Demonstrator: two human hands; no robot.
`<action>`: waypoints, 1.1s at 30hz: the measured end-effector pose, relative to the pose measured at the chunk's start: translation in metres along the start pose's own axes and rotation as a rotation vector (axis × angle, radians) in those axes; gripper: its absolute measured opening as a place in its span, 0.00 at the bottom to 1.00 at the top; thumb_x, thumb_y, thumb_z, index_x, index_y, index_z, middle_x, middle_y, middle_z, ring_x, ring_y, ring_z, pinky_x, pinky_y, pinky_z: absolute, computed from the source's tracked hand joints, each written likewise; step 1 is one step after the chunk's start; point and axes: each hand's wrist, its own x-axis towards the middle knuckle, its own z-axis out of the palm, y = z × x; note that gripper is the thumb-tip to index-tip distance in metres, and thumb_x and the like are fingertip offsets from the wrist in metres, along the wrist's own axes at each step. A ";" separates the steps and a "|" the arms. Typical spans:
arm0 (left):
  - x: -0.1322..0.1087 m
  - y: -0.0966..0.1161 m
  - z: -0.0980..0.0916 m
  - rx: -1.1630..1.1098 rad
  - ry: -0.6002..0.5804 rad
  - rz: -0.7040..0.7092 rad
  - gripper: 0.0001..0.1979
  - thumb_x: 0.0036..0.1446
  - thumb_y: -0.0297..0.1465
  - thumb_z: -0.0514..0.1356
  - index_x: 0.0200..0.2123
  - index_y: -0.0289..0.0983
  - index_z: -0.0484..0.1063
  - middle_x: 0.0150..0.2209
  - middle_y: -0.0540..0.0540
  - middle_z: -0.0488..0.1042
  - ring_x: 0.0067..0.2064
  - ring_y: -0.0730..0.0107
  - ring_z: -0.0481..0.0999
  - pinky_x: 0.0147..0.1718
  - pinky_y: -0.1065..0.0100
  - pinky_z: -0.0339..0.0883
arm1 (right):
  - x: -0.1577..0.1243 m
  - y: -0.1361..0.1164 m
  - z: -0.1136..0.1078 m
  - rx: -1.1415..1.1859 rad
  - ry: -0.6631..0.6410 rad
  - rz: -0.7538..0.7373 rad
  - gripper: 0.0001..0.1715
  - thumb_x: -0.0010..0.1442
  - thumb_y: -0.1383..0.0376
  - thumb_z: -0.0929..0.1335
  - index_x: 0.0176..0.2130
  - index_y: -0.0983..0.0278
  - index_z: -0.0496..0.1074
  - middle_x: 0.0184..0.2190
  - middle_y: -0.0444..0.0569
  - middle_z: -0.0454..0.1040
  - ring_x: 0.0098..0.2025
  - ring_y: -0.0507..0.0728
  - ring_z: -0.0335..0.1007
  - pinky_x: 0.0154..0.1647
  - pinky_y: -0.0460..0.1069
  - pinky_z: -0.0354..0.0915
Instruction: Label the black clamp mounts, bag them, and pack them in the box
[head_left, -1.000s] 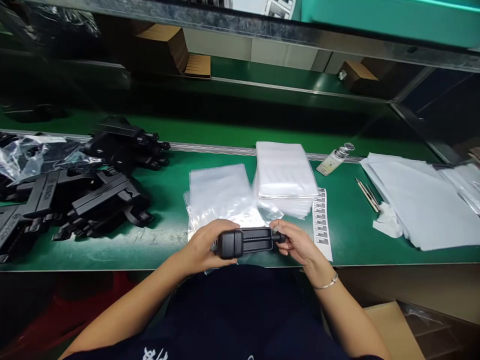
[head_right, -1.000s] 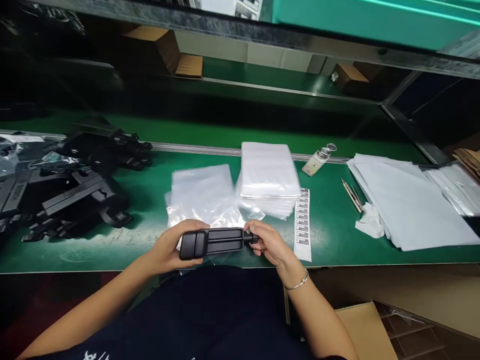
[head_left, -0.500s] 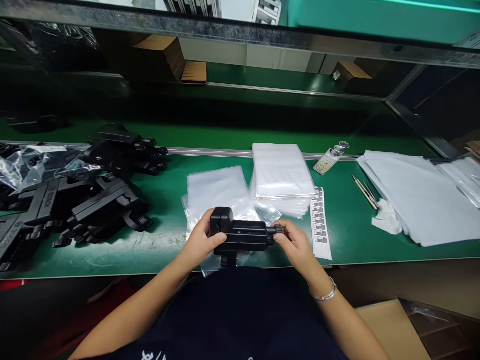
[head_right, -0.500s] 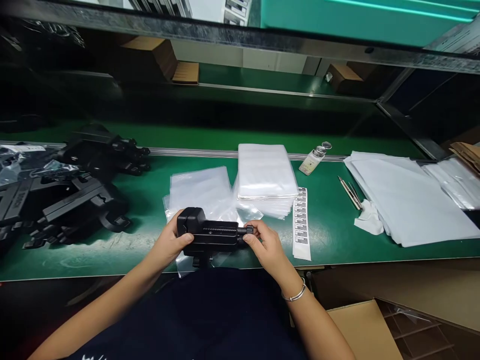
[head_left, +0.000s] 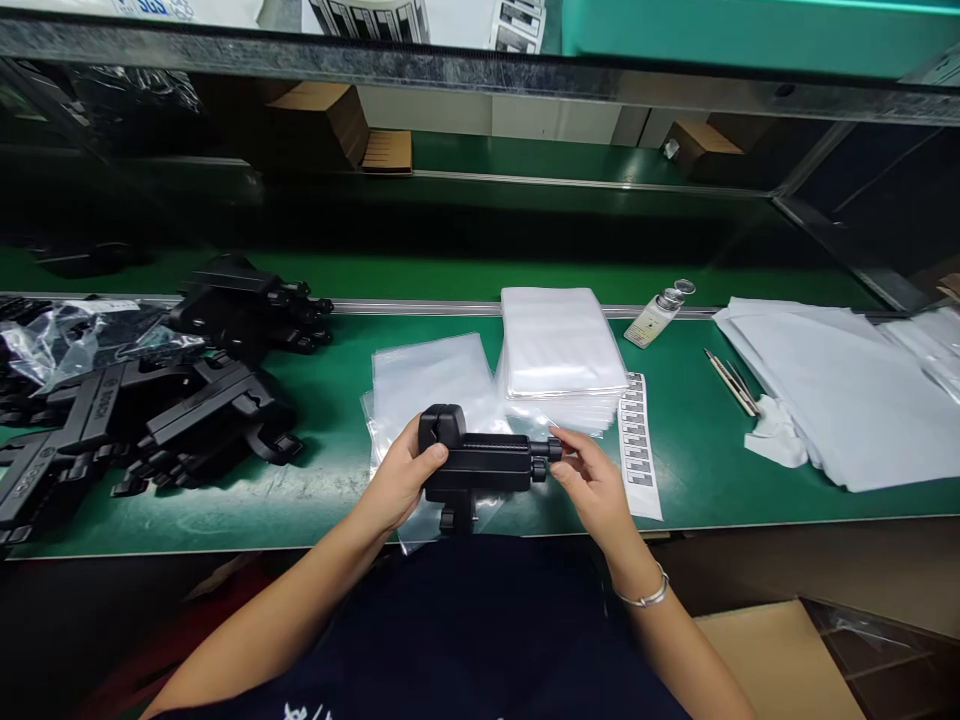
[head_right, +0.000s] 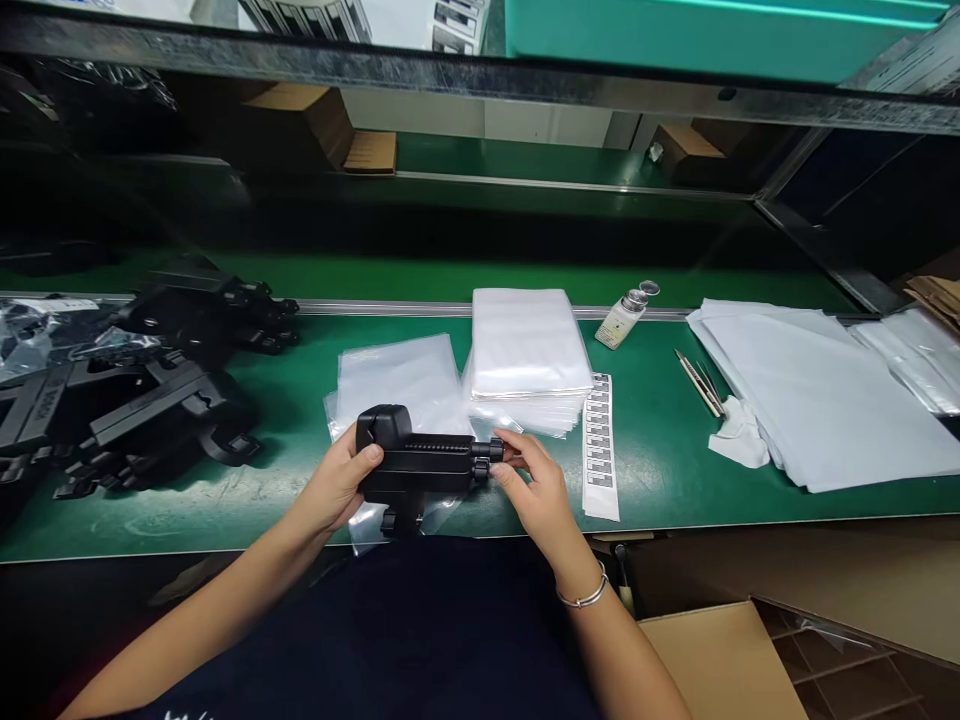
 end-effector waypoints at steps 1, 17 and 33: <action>0.000 0.001 0.001 0.001 -0.003 -0.006 0.28 0.43 0.47 0.70 0.42 0.36 0.72 0.36 0.47 0.74 0.36 0.66 0.72 0.35 0.69 0.66 | 0.001 -0.002 -0.001 -0.034 0.016 -0.012 0.20 0.61 0.54 0.68 0.50 0.58 0.73 0.41 0.50 0.73 0.42 0.58 0.70 0.45 0.54 0.70; 0.001 0.011 0.010 -0.014 -0.007 -0.157 0.29 0.46 0.50 0.68 0.43 0.34 0.73 0.34 0.45 0.77 0.38 0.61 0.76 0.33 0.68 0.68 | 0.006 -0.007 -0.005 -0.079 0.079 0.031 0.15 0.60 0.56 0.68 0.44 0.59 0.76 0.35 0.47 0.75 0.40 0.58 0.72 0.44 0.53 0.67; 0.009 -0.010 0.001 0.201 0.011 0.112 0.27 0.57 0.52 0.58 0.49 0.37 0.69 0.46 0.43 0.73 0.50 0.57 0.71 0.49 0.62 0.62 | 0.011 0.016 0.016 0.330 -0.074 0.191 0.19 0.56 0.52 0.72 0.42 0.61 0.75 0.39 0.49 0.78 0.42 0.58 0.72 0.46 0.52 0.66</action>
